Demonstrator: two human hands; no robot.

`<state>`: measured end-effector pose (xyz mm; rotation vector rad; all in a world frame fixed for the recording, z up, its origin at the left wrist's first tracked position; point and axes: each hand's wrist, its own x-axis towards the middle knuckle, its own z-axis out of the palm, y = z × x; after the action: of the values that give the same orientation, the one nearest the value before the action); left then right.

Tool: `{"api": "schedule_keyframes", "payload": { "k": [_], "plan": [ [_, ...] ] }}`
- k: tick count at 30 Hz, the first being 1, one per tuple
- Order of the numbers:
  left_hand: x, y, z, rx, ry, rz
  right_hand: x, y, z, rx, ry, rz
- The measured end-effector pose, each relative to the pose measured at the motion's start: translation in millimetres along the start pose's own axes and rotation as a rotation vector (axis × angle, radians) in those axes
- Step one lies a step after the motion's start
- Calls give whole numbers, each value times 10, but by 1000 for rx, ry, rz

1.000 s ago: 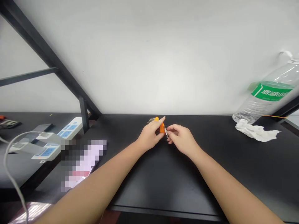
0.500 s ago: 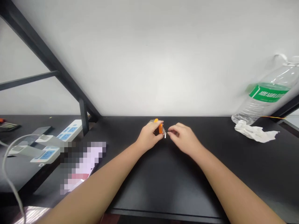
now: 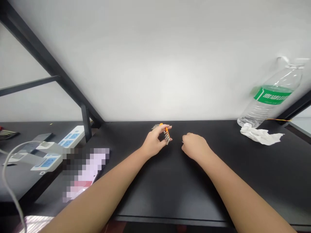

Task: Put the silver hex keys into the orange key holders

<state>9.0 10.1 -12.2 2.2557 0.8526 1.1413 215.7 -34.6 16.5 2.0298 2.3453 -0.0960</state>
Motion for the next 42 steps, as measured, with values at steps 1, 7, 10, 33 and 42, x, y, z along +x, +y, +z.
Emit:
{"api": "schedule_keyframes", "payload": {
  "k": [1, 7, 10, 33, 42],
  "plan": [
    [3, 4, -2, 10, 5, -3, -12, 5, -14, 15, 11, -4],
    [2, 13, -1, 56, -8, -3, -35, 51, -72, 185, 94, -53],
    [-7, 5, 2, 67, -9, 6, -29, 63, -63, 239, 123, -102],
    [-4, 73, 10, 86, -66, 16, -77, 60, -152, 687, 245, -196],
    [-7, 113, 12, 155, -107, 37, -114, 7, -205, 698, 324, -261]
  ]
}}
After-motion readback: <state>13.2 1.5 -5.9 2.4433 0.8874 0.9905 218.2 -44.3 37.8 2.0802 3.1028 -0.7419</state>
